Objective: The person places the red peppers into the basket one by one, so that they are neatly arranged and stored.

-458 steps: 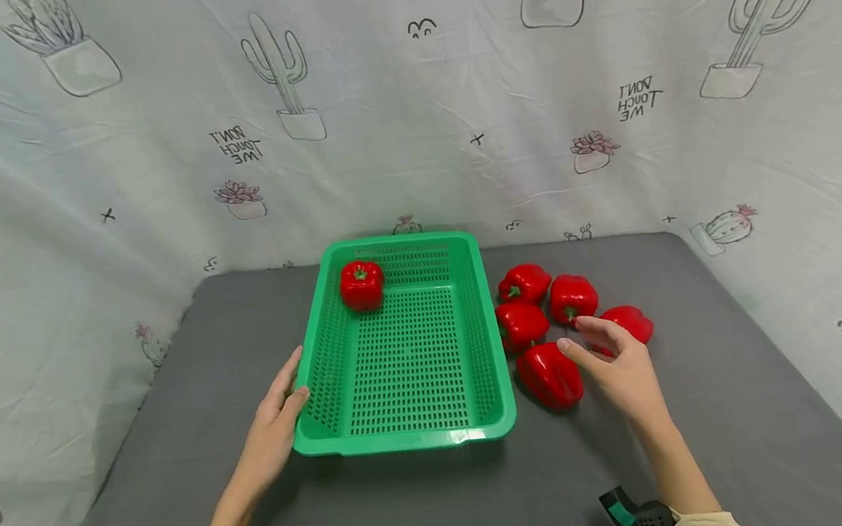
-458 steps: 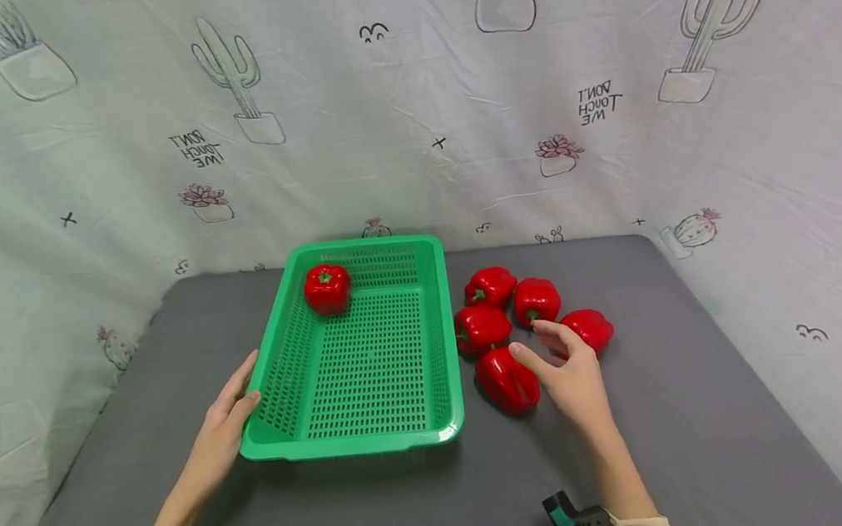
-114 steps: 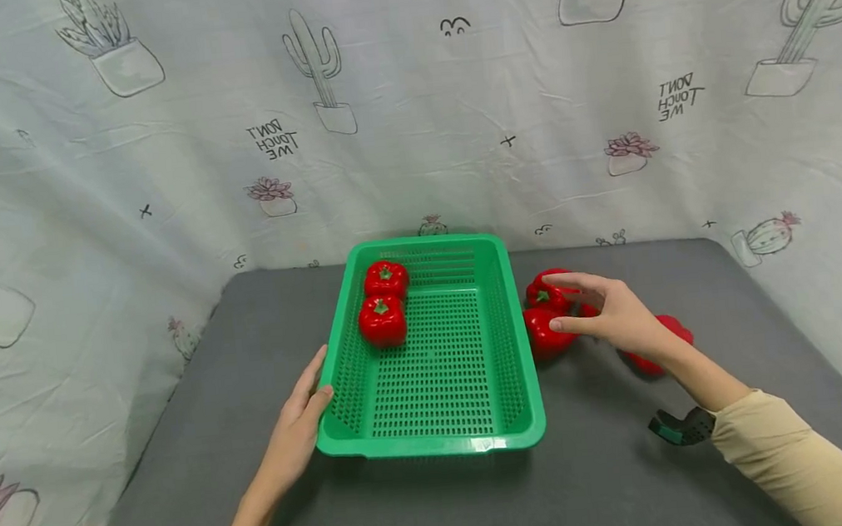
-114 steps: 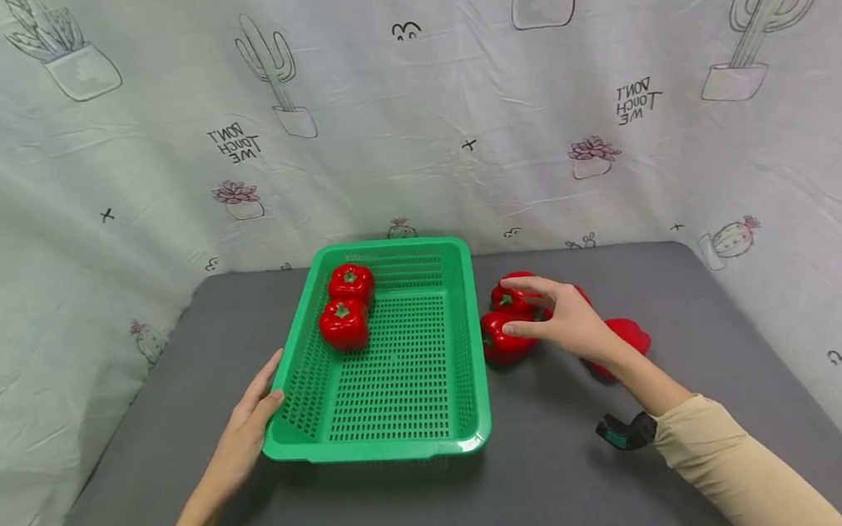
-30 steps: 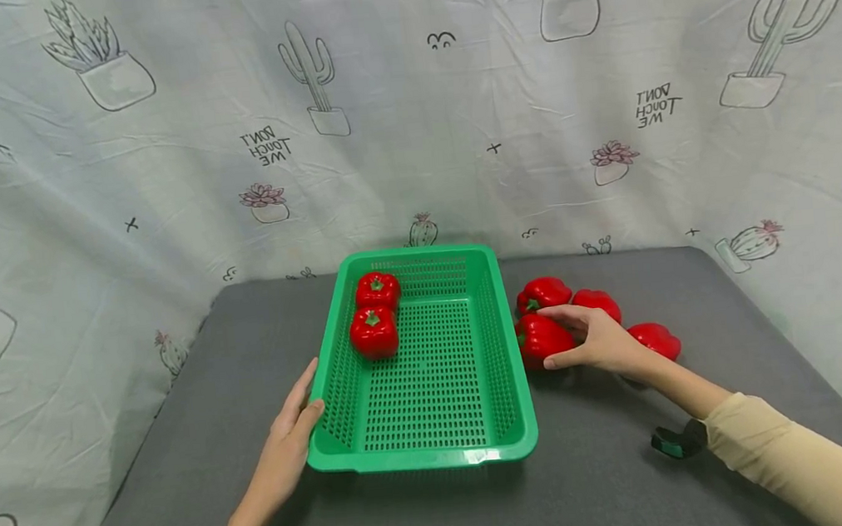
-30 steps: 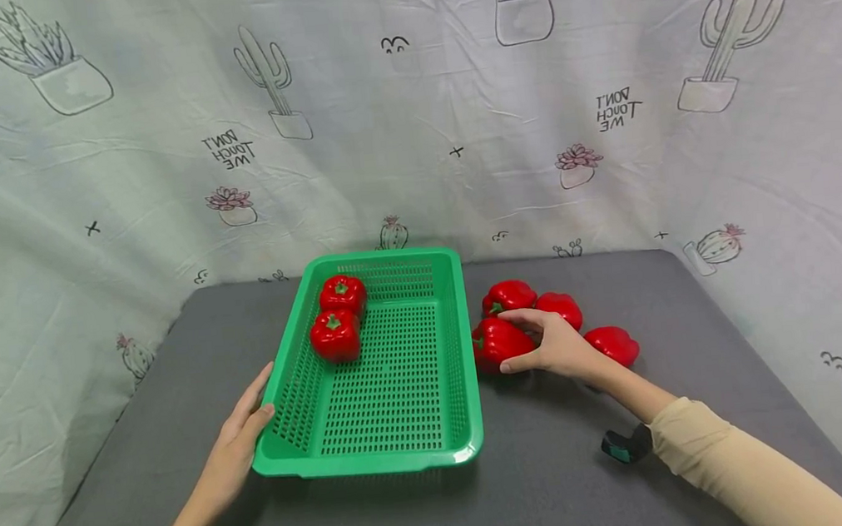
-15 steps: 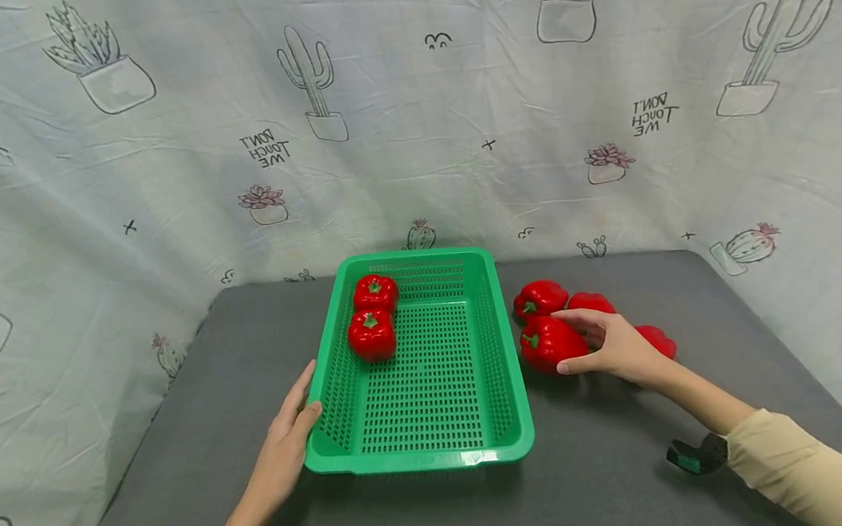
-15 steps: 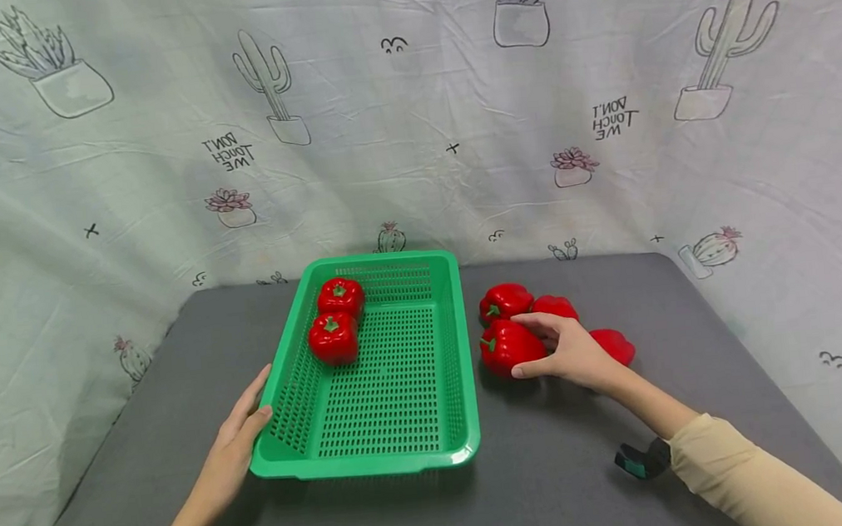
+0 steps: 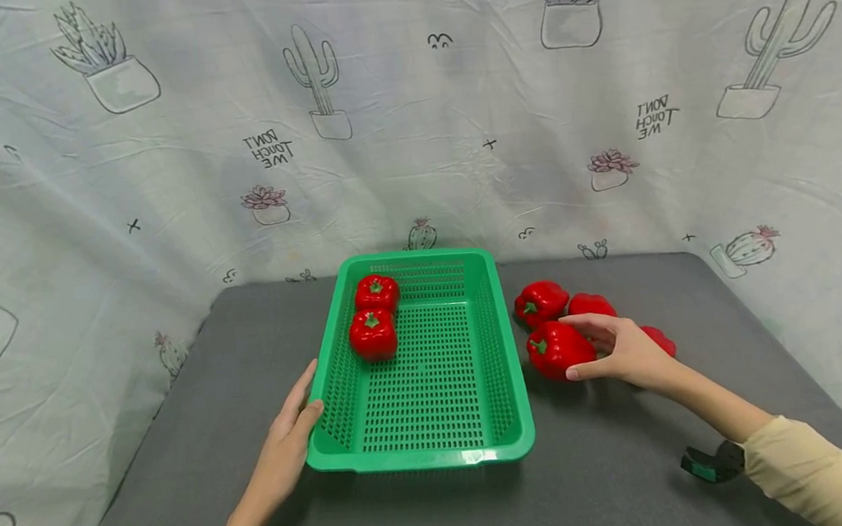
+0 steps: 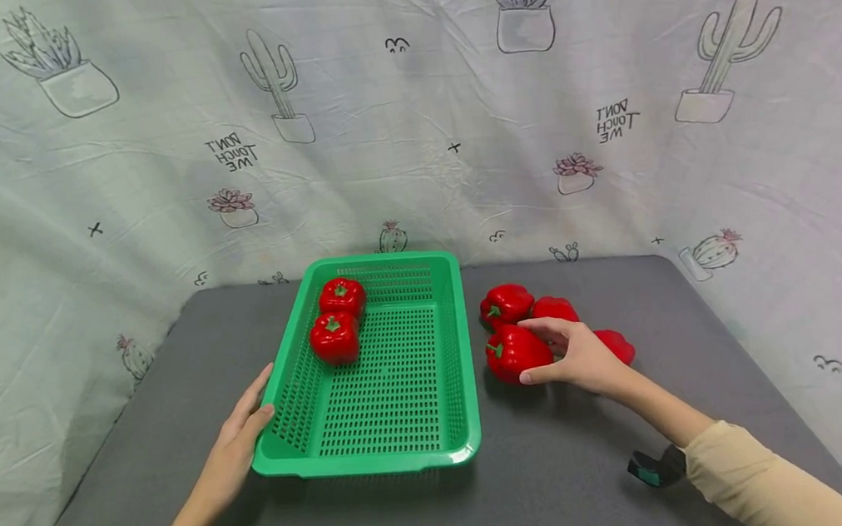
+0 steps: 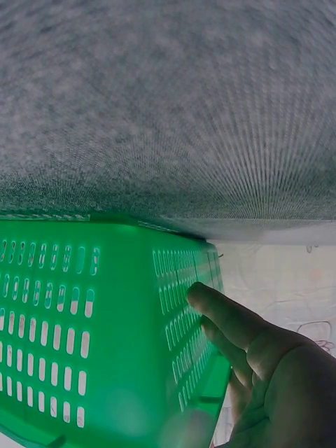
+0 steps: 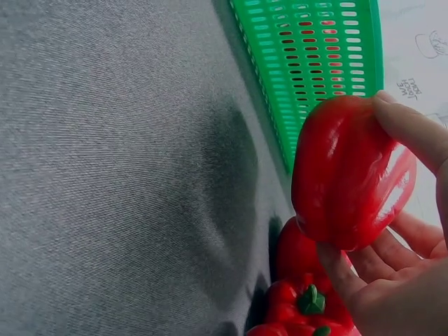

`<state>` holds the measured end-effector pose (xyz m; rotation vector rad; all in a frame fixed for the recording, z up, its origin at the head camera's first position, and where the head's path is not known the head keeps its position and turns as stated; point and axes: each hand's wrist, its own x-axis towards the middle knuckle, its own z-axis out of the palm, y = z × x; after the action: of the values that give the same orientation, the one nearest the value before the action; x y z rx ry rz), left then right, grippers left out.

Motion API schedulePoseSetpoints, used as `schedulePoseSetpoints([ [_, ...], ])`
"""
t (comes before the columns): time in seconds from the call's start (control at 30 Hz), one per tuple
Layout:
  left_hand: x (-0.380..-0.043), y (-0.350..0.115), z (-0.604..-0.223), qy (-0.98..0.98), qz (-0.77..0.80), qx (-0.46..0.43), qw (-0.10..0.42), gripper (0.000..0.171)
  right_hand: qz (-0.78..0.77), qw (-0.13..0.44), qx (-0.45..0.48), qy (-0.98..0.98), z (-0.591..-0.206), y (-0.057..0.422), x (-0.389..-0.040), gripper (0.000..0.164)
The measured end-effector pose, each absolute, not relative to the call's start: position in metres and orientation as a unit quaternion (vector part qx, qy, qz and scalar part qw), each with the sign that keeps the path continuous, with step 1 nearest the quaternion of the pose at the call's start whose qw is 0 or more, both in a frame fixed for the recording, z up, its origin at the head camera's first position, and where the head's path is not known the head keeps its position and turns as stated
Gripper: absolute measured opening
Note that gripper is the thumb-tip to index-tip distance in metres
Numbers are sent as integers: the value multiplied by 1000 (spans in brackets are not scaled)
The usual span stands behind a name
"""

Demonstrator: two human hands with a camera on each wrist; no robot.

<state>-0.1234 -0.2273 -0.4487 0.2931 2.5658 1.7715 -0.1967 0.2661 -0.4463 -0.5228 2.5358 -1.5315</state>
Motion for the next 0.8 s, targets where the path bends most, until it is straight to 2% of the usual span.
schedulePoseSetpoints([
  [0.5, -123, -227, -446, 816, 570, 92, 13, 54, -543, 75, -149, 823, -439, 270, -180, 63],
  [0.8, -123, -227, -447, 812, 575, 98, 12, 55, -601, 79, -161, 779, -421, 256, -169, 62],
])
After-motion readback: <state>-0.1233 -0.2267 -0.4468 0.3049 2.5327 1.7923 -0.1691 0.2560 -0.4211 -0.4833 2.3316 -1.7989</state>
